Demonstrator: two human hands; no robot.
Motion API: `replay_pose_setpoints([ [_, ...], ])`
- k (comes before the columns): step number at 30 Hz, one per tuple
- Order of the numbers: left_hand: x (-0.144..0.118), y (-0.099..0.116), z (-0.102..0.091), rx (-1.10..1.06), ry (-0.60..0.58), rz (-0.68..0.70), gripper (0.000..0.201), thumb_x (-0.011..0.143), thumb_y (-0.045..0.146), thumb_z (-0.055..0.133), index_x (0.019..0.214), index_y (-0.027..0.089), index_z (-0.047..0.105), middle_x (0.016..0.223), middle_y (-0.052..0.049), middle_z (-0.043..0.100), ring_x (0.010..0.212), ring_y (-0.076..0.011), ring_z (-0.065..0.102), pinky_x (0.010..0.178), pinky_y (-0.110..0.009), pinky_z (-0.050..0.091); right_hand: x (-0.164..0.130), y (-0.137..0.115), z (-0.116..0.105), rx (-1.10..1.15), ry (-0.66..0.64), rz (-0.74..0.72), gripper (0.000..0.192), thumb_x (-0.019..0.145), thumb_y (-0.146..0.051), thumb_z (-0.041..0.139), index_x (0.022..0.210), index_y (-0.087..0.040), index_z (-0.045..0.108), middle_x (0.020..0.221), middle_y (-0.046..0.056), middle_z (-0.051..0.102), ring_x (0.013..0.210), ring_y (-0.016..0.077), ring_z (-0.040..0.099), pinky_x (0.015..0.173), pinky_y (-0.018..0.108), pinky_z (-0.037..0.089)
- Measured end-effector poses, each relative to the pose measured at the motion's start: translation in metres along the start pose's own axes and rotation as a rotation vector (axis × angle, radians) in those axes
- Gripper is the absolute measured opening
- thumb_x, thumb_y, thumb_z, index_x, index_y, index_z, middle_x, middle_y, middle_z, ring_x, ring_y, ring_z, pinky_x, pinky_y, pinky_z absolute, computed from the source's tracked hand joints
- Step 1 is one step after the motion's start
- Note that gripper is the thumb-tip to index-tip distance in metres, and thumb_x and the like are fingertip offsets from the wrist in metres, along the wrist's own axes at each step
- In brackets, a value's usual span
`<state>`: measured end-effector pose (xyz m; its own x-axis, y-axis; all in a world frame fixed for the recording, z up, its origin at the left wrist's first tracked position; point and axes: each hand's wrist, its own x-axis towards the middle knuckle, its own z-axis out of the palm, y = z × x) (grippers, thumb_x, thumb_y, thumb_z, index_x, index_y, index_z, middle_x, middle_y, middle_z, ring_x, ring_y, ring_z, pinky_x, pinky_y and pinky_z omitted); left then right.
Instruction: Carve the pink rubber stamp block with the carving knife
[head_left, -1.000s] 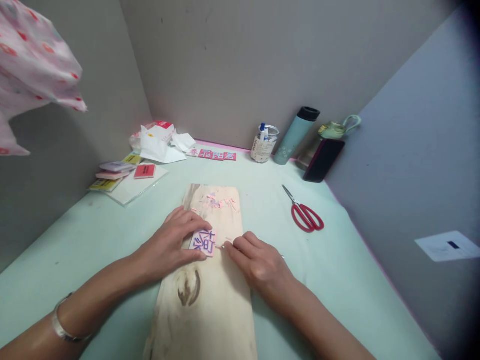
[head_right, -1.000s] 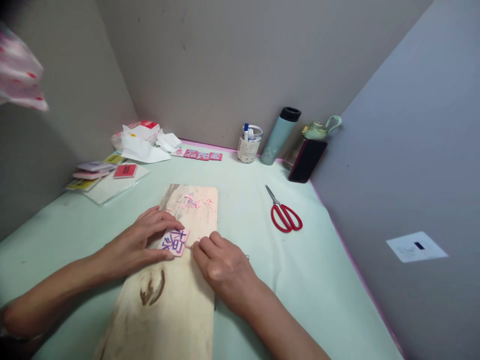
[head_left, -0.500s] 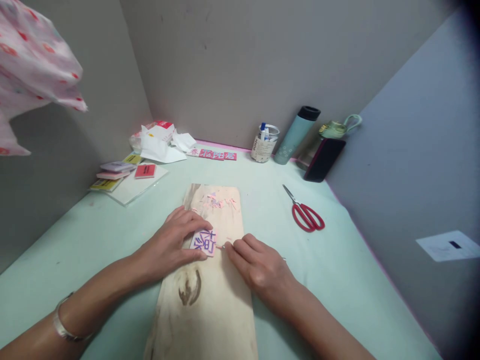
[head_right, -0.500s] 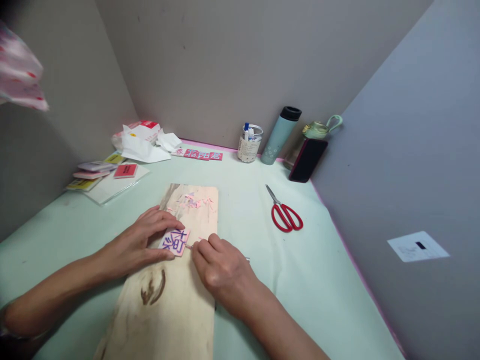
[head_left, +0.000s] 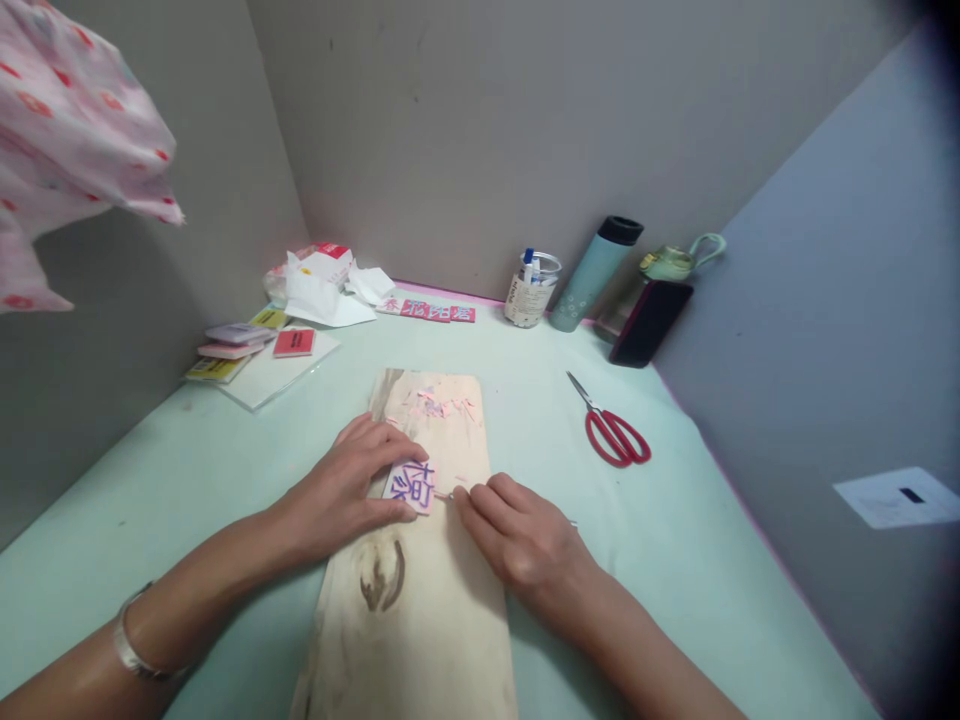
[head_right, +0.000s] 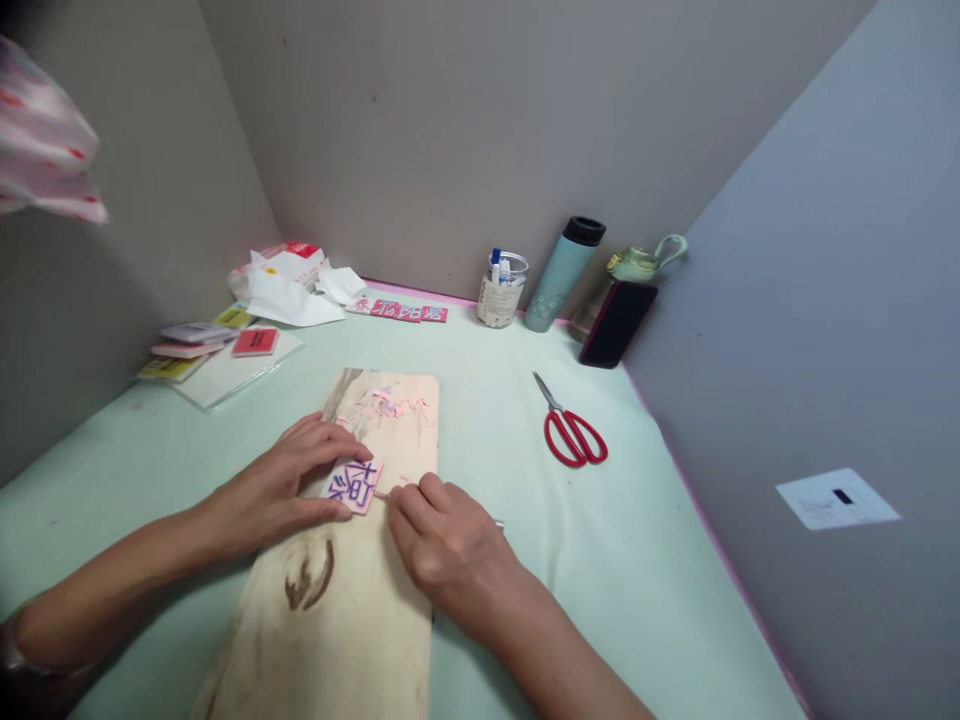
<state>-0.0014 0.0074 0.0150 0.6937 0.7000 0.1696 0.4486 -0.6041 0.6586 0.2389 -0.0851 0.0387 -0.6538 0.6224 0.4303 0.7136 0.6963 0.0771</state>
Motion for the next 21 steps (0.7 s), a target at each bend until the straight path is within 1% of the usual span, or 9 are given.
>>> replay_pose_setpoints([
  [3, 0.0, 0.0, -0.001, -0.003, -0.01, -0.003, 0.036, 0.085, 0.029, 0.074, 0.12, 0.027, 0.064, 0.115, -0.004, 0.063, 0.115, -0.0287, 0.05, 0.109, -0.049, 0.035, -0.003, 0.0, 0.001, 0.039, -0.005, 0.036, 0.025, 0.098, 0.0, 0.048, 0.095, -0.011, 0.07, 0.076, 0.007, 0.062, 0.07, 0.0208, 0.048, 0.055, 0.033, 0.042],
  [5, 0.001, 0.001, -0.002, -0.003, -0.023, -0.014, 0.038, 0.083, 0.025, 0.076, 0.12, 0.026, 0.064, 0.116, -0.004, 0.063, 0.115, -0.0289, 0.05, 0.109, -0.048, 0.036, -0.005, 0.001, 0.003, 0.131, 0.036, 0.127, 0.026, 0.098, 0.0, 0.047, 0.1, -0.012, 0.07, 0.077, 0.007, 0.063, 0.071, 0.0201, 0.05, 0.056, 0.032, 0.042],
  [7, 0.001, 0.003, -0.002, -0.007, -0.023, -0.024, 0.038, 0.082, 0.023, 0.076, 0.119, 0.025, 0.065, 0.117, -0.005, 0.063, 0.116, -0.0293, 0.051, 0.108, -0.048, 0.037, -0.005, 0.002, 0.003, 0.287, 0.107, 0.284, 0.025, 0.099, -0.004, 0.047, 0.101, -0.015, 0.07, 0.08, 0.006, 0.064, 0.073, 0.0193, 0.053, 0.06, 0.031, 0.044],
  [9, 0.0, 0.006, -0.002, -0.026, 0.003, -0.016, 0.037, 0.084, 0.024, 0.075, 0.119, 0.025, 0.064, 0.118, -0.005, 0.063, 0.117, -0.0292, 0.051, 0.107, -0.047, 0.038, -0.002, 0.005, 0.0, 0.524, 0.14, 0.509, 0.019, 0.1, -0.012, 0.049, 0.098, -0.017, 0.068, 0.084, 0.006, 0.065, 0.075, 0.0181, 0.056, 0.063, 0.029, 0.046],
  [11, -0.001, 0.011, -0.001, -0.046, 0.048, 0.024, 0.037, 0.087, 0.028, 0.075, 0.121, 0.025, 0.062, 0.12, -0.006, 0.061, 0.119, -0.0285, 0.052, 0.111, -0.049, 0.035, 0.002, 0.007, -0.005, 0.807, 0.107, 0.74, 0.014, 0.098, -0.024, 0.055, 0.093, -0.019, 0.066, 0.081, 0.003, 0.064, 0.07, 0.016, 0.056, 0.061, 0.027, 0.044],
  [13, -0.003, 0.015, 0.0, -0.043, 0.094, 0.085, 0.039, 0.09, 0.032, 0.074, 0.125, 0.026, 0.059, 0.122, -0.005, 0.06, 0.12, -0.0274, 0.052, 0.118, -0.051, 0.027, 0.006, 0.007, -0.01, 1.06, 0.047, 0.896, 0.017, 0.094, -0.035, 0.061, 0.088, -0.019, 0.065, 0.072, -0.001, 0.058, 0.061, 0.0132, 0.049, 0.056, 0.025, 0.039],
  [16, -0.006, 0.019, 0.004, 0.015, 0.136, 0.178, 0.041, 0.092, 0.035, 0.073, 0.128, 0.027, 0.055, 0.123, -0.006, 0.059, 0.122, -0.0265, 0.051, 0.123, -0.053, 0.016, 0.01, 0.004, -0.013, 1.262, -0.02, 0.992, 0.022, 0.085, -0.039, 0.068, 0.084, -0.017, 0.067, 0.063, -0.005, 0.05, 0.056, 0.011, 0.04, 0.055, 0.025, 0.033],
  [18, -0.008, 0.02, 0.007, 0.063, 0.159, 0.24, 0.041, 0.093, 0.032, 0.072, 0.129, 0.027, 0.053, 0.121, -0.006, 0.059, 0.122, -0.0264, 0.051, 0.123, -0.054, 0.015, 0.012, 0.0, -0.01, 1.302, -0.039, 1.03, 0.022, 0.081, -0.038, 0.07, 0.082, -0.016, 0.069, 0.065, -0.004, 0.054, 0.059, 0.0112, 0.042, 0.058, 0.026, 0.033],
  [21, -0.009, 0.023, 0.011, 0.13, 0.184, 0.301, 0.041, 0.093, 0.026, 0.071, 0.129, 0.026, 0.052, 0.119, -0.006, 0.057, 0.121, -0.0264, 0.051, 0.123, -0.055, 0.015, 0.012, -0.006, -0.002, 1.285, -0.031, 1.065, 0.024, 0.077, -0.04, 0.073, 0.08, -0.016, 0.071, 0.067, -0.002, 0.058, 0.063, 0.0119, 0.044, 0.061, 0.026, 0.033],
])
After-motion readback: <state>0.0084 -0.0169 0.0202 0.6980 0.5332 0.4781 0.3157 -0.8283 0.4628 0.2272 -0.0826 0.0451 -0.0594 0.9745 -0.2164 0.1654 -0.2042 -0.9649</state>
